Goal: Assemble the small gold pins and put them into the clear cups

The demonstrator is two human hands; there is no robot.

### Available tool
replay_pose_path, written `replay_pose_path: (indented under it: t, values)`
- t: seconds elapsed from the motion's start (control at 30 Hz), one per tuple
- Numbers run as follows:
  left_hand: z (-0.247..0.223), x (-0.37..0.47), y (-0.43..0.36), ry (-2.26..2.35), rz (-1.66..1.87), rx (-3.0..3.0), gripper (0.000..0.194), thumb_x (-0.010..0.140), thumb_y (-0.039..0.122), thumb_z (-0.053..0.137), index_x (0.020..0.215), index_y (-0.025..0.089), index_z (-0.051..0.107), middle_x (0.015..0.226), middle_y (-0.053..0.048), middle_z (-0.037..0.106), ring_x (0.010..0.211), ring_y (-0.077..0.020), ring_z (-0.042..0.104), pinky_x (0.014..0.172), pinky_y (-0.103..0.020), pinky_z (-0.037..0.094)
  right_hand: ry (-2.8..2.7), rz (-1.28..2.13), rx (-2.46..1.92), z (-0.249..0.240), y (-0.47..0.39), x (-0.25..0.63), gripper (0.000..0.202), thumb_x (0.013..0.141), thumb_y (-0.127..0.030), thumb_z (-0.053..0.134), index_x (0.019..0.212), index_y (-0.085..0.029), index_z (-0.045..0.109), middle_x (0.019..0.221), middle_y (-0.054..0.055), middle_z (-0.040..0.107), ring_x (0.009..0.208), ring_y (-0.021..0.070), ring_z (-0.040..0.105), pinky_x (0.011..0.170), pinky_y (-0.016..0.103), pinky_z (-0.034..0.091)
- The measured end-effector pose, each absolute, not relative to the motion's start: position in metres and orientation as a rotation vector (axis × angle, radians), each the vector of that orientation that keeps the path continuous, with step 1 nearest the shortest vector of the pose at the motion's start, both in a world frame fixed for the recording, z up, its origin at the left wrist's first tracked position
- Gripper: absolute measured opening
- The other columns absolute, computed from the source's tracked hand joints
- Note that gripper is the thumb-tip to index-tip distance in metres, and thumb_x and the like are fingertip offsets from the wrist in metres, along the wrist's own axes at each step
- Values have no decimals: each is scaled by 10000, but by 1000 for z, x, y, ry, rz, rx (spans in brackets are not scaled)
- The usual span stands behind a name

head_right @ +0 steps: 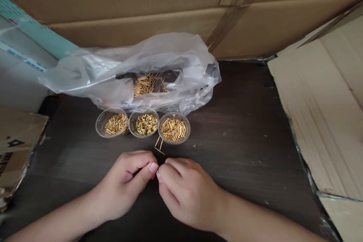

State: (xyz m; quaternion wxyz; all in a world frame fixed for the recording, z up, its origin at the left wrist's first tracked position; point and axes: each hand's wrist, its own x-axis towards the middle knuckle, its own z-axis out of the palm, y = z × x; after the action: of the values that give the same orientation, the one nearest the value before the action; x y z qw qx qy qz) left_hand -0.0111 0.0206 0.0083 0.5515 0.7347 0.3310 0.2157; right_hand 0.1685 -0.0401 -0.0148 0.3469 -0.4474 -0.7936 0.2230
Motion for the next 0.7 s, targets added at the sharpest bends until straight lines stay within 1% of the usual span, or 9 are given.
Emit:
replay_pose_path:
  t: [0.07,0.13,0.27,0.33,0.4,0.47,0.57,0.63,0.7]
  values:
    - [8,-11,20,771,512,1742,375,1037,256,473,676,155,491,626,29,475,603,-99,455,591,-221,349,-2062,564,-1150,-15,-40,168,232,963,-70,422,768,-192,453,697,-12,465,632,125,432,607,277,364]
    - [8,-11,18,780,511,1731,374,1042,271,466,692,153,522,632,24,494,607,-101,471,595,-223,362,-2061,558,-1144,-14,-39,169,233,961,-69,426,764,-190,452,692,-14,463,629,122,430,608,274,360]
    - [11,-10,15,827,504,1702,406,1072,296,376,741,153,564,657,7,528,637,-115,525,618,-237,410,-2096,606,-1190,-6,-37,174,242,953,-91,439,732,-191,447,657,-26,470,586,111,424,585,279,331]
    - [13,-11,13,830,520,1730,358,1073,294,362,842,157,600,710,-10,566,709,-139,578,651,-254,446,-2184,624,-1274,-2,-36,178,240,948,-115,444,722,-190,469,637,-26,494,560,114,434,582,296,310]
    - [12,-12,11,853,549,1778,253,1056,275,404,1001,165,625,811,-33,618,796,-165,618,695,-278,481,-2300,623,-1406,3,-37,182,230,932,-130,455,716,-192,506,622,-20,536,534,124,453,575,317,273]
    - [10,-13,10,887,565,1826,181,1030,235,459,1062,173,626,891,-46,646,828,-172,627,720,-292,494,-2403,601,-1534,7,-37,185,221,897,-130,474,698,-200,537,605,-12,574,501,138,464,565,335,221]
    - [7,-12,9,879,564,1864,134,990,156,503,975,171,635,882,-32,654,796,-150,617,715,-272,488,-2526,559,-1604,13,-40,190,217,838,-123,500,650,-214,560,569,0,590,458,163,471,556,349,154]
    - [6,-12,10,852,557,1866,140,974,123,512,923,167,634,843,-15,643,772,-131,607,698,-247,475,-2598,531,-1568,18,-42,194,217,805,-109,513,628,-222,566,549,8,583,447,186,489,552,353,131]
    - [6,-12,12,835,547,1857,140,968,113,519,913,167,635,833,-5,637,760,-117,599,686,-232,464,-2663,500,-1507,21,-44,196,209,781,-92,527,625,-223,574,539,12,578,445,204,508,545,355,119]
